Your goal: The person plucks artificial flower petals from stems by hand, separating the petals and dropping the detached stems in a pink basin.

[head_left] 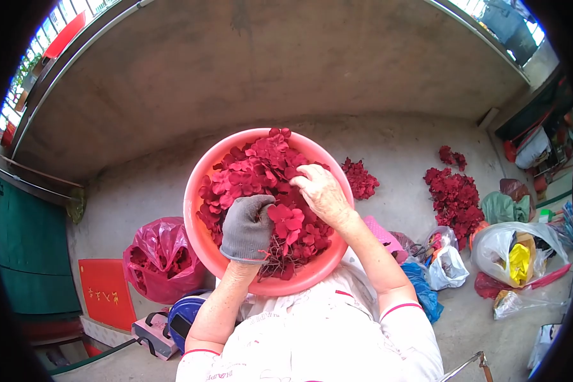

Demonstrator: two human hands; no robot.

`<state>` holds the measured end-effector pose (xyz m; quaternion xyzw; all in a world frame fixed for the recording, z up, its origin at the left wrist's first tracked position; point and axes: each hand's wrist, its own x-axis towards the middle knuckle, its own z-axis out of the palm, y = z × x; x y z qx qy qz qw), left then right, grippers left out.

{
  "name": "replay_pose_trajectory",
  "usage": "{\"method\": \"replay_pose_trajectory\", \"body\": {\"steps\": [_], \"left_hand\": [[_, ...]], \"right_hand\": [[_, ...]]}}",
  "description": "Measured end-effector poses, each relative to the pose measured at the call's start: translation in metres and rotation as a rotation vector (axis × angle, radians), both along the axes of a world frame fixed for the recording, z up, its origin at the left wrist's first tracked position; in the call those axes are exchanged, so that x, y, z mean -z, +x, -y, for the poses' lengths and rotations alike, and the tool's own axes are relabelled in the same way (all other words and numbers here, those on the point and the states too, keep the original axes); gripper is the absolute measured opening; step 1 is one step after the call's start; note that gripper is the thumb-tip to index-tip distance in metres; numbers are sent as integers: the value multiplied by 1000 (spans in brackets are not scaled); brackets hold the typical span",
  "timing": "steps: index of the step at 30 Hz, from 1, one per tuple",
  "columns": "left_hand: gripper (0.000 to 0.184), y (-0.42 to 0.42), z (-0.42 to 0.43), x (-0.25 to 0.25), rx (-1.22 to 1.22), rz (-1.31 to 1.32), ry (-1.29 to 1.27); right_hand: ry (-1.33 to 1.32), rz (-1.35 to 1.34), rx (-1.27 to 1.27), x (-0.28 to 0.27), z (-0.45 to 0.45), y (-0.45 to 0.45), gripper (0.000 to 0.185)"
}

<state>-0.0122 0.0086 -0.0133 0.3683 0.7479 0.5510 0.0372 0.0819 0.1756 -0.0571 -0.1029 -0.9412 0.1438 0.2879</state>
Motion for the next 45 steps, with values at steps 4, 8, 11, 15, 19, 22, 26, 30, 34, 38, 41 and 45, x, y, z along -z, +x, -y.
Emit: {"method": "replay_pose_trajectory", "body": {"steps": [4, 8, 11, 15, 19, 22, 26, 30, 34, 38, 41, 45], "left_hand": [[14, -1, 0, 0, 2, 49, -35], [14, 1, 0, 3, 14, 98, -42], [14, 1, -2, 3, 39, 109, -68], [15, 2, -2, 1, 81, 122, -133], [15, 2, -3, 0, 123, 131, -145], [14, 2, -4, 3, 123, 135, -111], [14, 2, -4, 4, 120, 95, -119], [14, 3, -4, 4, 92, 121, -104], [13, 1, -2, -2, 24, 134, 0], [18, -2, -4, -8, 130, -168, 32], [18, -1, -6, -15, 286, -215, -41], [16, 3, -2, -13, 294, -53, -157]], "right_hand": [[-280, -23, 65, 2, -10, 1, 12], [-1055, -138, 97, -4, 0, 13, 7], [-1375, -248, -66, 10, 0, 16, 13], [-1488, -264, -156, -2, 14, 15, 16], [-1631, -185, -245, -15, 29, 14, 28], [-1629, -169, -265, -17, 35, 15, 28], [-1707, -215, -323, -11, 38, 13, 30], [-1626, -199, -303, -10, 36, 12, 30], [-1574, -295, -240, -27, 42, 11, 30], [-1527, -235, -250, -27, 38, 17, 32], [-1476, -198, -230, -30, 38, 17, 35], [-1734, -208, -255, -32, 35, 22, 35]]}}
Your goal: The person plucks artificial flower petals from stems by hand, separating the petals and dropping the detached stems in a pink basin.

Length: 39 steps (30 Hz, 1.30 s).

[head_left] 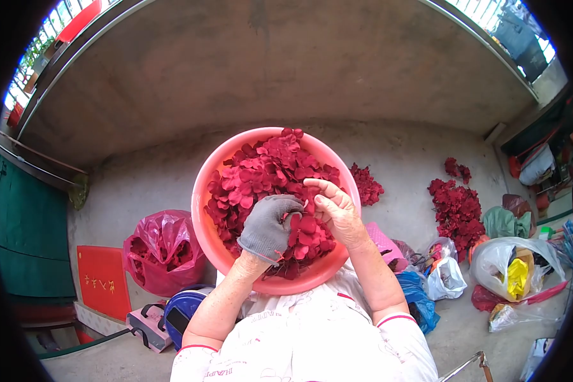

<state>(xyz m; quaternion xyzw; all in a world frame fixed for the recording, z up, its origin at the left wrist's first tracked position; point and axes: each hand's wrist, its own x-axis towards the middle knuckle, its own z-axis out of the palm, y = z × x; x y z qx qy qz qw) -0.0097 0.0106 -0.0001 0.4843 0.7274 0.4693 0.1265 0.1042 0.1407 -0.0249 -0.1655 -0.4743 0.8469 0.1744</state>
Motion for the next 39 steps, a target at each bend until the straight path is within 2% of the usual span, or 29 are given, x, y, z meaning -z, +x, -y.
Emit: {"method": "replay_pose_trajectory", "body": {"steps": [5, 8, 11, 15, 18, 24, 27, 30, 33, 37, 39], "left_hand": [[15, -1, 1, 5, -32, 145, 87], [15, -2, -1, -8, -60, -138, 106], [15, -3, -7, -8, 138, -317, 63], [13, 0, -3, -13, 70, -143, -59], [16, -1, -1, -8, 45, -71, -57], [20, 1, 3, -1, -81, 273, -37], [20, -1, 3, 6, -71, 362, -68], [19, -1, 3, 2, -68, 421, -93], [18, -1, 4, 1, -73, 472, -92], [14, 1, -1, 11, -120, 429, 37], [13, 1, -1, 4, -134, 133, 54]], "right_hand": [[-75, -35, 32, -5, 2, 0, 35], [-13, 55, -5, -5, -1, 3, 36], [38, 33, -86, 3, -4, 5, 36], [-73, 25, -43, 2, -2, 4, 33], [-75, 6, -76, 0, -2, 5, 32], [261, -49, -21, 0, 4, 4, 28], [717, -131, 140, 10, 3, -3, 23], [875, -101, 238, 10, 5, -4, 19], [491, -22, 150, 12, 13, -2, 16], [373, 22, 240, 14, 14, -1, 14], [379, -1, 314, 10, 9, 1, 13]]}}
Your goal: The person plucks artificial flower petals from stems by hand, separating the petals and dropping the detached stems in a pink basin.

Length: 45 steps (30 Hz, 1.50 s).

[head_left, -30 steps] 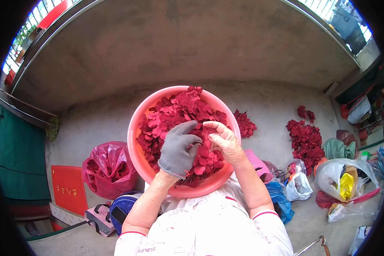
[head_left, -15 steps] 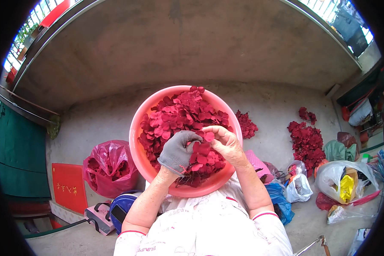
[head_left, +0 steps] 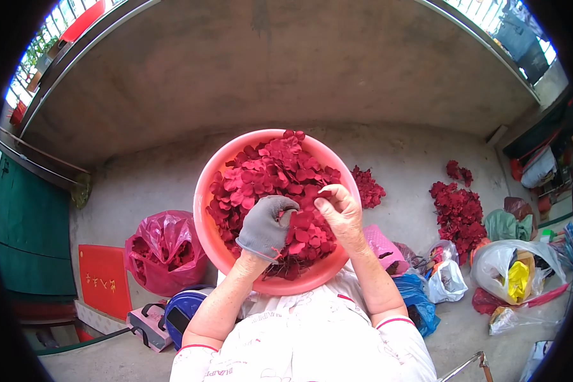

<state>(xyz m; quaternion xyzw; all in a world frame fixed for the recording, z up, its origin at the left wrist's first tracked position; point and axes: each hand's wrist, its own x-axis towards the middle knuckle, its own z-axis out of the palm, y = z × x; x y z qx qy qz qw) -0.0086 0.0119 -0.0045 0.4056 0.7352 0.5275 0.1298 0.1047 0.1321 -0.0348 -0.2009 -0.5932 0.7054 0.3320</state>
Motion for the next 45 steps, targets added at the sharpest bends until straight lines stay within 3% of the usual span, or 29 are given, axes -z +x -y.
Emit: {"method": "replay_pose_trajectory", "body": {"steps": [1, 7, 16, 25, 34, 45], "left_hand": [[12, 0, 0, -4, -10, -147, -3], [11, 2, -2, -9, -10, -357, 11], [14, 6, 1, -16, 56, -318, 11], [10, 6, 2, -13, 57, -363, -11], [8, 7, 4, -16, 54, -546, -16], [12, 5, 1, -9, 74, -334, -130]], "right_hand": [[-34, -12, -27, -5, -3, 4, 13], [-354, -302, -315, -15, -1, 8, 11], [-671, -454, -525, 17, 7, -4, 12], [-633, -443, -509, 20, 10, -4, 14], [-370, -375, -404, 24, 11, -2, 18], [-323, -254, -294, 28, 17, -1, 18]]}}
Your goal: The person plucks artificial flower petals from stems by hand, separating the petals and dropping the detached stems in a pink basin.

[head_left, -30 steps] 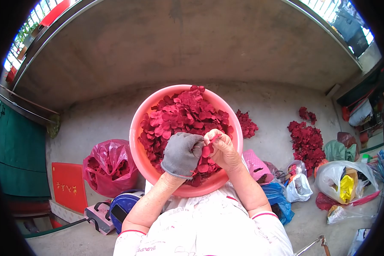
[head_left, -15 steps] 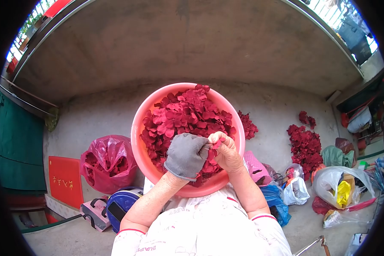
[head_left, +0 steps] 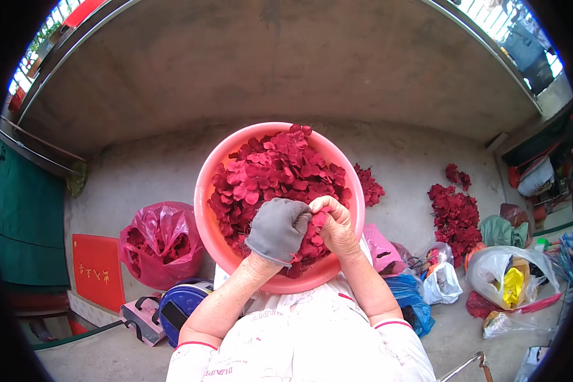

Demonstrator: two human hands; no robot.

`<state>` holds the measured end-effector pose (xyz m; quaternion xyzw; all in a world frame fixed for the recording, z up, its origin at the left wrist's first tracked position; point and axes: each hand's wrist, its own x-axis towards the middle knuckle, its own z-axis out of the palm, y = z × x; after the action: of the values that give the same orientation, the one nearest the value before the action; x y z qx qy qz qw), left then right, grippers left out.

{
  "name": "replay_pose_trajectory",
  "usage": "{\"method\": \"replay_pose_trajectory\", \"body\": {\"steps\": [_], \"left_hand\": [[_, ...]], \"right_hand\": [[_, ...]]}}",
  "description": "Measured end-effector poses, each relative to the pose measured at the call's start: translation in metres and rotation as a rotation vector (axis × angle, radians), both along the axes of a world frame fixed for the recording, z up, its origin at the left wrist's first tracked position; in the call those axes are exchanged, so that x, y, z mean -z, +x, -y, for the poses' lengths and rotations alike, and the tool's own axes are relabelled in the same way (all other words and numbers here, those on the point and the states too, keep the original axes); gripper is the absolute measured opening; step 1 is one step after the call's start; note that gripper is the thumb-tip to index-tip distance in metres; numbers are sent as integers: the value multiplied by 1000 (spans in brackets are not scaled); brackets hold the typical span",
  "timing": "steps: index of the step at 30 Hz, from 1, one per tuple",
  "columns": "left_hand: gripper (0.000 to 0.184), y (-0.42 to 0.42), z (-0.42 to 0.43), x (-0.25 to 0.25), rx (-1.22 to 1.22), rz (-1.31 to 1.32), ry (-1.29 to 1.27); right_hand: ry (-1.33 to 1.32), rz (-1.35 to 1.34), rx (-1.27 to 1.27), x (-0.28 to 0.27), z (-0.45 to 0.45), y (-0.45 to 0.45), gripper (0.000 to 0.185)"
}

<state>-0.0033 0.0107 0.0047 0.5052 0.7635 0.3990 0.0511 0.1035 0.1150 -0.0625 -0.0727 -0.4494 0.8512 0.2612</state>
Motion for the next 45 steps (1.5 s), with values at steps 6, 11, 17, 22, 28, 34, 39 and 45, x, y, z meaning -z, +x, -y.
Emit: {"method": "replay_pose_trajectory", "body": {"steps": [6, 11, 17, 22, 28, 34, 39, 45], "left_hand": [[18, -1, 1, 2, -92, 296, 43], [18, -5, 0, 1, 2, 166, -1], [14, -5, 0, 1, 5, 131, 24], [13, -4, -1, 0, 10, 114, 11], [11, -5, -2, 3, 12, 113, -34], [12, -6, -1, 6, 0, 176, -37], [12, -7, -1, 8, -16, 228, -37], [11, -10, -2, 16, -31, 398, 15]], "right_hand": [[10, 32, 55, -1, -5, 0, 12], [50, 141, 21, 2, -10, 8, 10], [548, 446, 204, -8, -34, 6, 11], [1217, 686, 513, -4, -69, -6, 13], [1145, 658, 596, 18, -81, -13, 10], [437, 591, 423, 9, -74, -5, 15], [378, 499, 343, 2, -69, -5, 18], [152, 324, 223, -9, -56, -3, 19]]}}
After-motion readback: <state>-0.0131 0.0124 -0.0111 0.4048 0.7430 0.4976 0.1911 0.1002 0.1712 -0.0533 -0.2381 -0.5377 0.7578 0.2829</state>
